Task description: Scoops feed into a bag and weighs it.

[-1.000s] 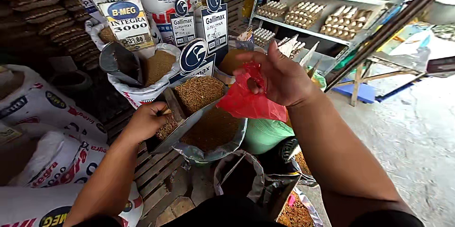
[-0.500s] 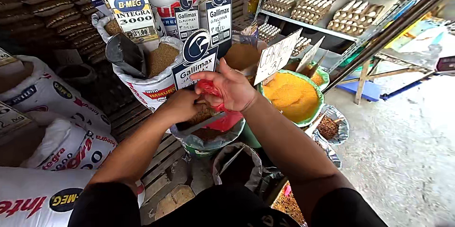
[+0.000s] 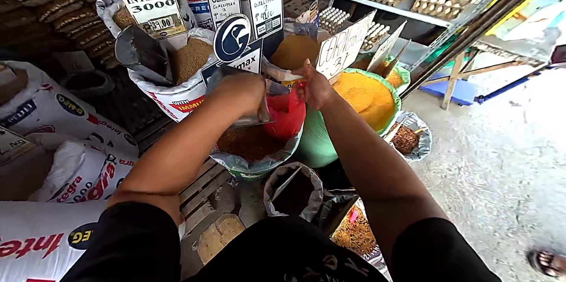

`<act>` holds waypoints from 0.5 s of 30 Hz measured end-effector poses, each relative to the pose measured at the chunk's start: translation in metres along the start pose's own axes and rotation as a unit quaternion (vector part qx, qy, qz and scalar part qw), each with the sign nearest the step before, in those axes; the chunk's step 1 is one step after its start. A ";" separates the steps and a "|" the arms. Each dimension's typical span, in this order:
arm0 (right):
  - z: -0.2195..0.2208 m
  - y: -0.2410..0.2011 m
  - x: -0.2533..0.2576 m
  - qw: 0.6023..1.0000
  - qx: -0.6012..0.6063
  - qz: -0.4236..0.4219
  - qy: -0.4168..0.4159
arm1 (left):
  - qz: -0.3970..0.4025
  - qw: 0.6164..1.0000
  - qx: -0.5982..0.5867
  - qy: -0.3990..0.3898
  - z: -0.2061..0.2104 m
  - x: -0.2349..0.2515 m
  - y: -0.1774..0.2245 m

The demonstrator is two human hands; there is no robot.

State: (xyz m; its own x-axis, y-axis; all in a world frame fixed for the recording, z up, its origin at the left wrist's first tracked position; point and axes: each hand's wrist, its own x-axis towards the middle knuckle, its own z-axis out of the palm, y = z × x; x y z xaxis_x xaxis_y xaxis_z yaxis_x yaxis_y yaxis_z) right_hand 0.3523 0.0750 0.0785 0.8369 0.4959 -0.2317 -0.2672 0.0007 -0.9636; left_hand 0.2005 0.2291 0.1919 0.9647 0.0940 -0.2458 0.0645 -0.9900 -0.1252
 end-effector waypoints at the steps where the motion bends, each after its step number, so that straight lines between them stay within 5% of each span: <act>1: 0.000 -0.003 0.003 1.000 0.021 -0.016 0.000 | -0.007 1.000 -0.004 0.019 0.005 -0.010 -0.012; 5: 0.007 -0.027 0.006 0.995 0.074 -0.064 -0.032 | -0.075 0.996 -0.013 -0.050 0.052 -0.023 -0.053; 10: 0.011 -0.068 -0.018 0.965 0.133 -0.189 -0.124 | -0.075 0.970 -0.094 -0.212 0.180 0.042 -0.071; 15: -0.009 -0.120 -0.071 0.943 0.097 -0.280 -0.155 | -0.150 0.935 -0.302 -0.104 0.253 0.108 -0.017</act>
State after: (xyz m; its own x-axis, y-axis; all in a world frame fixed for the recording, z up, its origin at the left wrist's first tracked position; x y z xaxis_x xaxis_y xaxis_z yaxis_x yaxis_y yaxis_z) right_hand 0.3296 0.0316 0.2093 0.7011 0.6008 0.3840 0.0664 0.4812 -0.8741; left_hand 0.2388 0.2829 -0.0751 0.8131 0.3337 -0.4769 0.5184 -0.7879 0.3325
